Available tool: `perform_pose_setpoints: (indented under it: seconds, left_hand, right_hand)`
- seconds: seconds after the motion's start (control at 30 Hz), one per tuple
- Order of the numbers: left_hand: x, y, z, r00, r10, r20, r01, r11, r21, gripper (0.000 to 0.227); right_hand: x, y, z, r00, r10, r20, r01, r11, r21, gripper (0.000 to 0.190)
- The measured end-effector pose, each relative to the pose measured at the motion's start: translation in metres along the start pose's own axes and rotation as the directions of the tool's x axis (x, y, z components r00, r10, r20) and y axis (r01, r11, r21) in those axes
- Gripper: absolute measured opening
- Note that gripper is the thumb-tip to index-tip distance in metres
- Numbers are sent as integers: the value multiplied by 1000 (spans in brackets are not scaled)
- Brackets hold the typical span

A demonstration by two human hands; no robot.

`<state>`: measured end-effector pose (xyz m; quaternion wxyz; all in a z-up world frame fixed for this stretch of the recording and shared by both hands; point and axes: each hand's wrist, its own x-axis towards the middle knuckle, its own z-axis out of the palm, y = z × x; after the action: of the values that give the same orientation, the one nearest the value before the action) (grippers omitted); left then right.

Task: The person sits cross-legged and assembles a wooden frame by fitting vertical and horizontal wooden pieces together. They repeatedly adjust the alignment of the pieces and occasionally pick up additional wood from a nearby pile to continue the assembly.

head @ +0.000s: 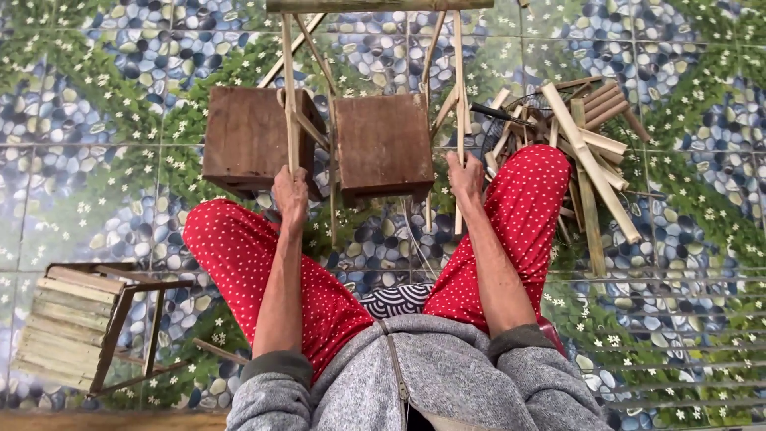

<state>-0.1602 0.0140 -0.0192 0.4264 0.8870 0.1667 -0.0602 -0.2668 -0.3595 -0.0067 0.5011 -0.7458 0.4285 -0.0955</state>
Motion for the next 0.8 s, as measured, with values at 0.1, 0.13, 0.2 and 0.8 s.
perform_pose_setpoints:
  seconds: [0.1, 0.13, 0.2, 0.8]
  left_hand:
    - [14, -11, 8, 999, 37, 17, -37, 999, -21, 20]
    - [15, -13, 6, 999, 47, 26, -47, 999, -19, 20]
    - [18, -12, 6, 999, 39, 10, -38, 998, -44, 20]
    - [-34, 46, -40, 992, 121, 35, -107, 956, -272, 7]
  right_hand:
    - [-16, -22, -15, 1000, -12, -7, 13, 998, 58, 29]
    - [-16, -22, -14, 1000, -8, -19, 9, 998, 63, 29]
    - [-13, -23, -17, 1000, -4, -15, 4, 1000, 15, 33]
    - [-32, -36, -23, 999, -5, 41, 3, 999, 52, 40]
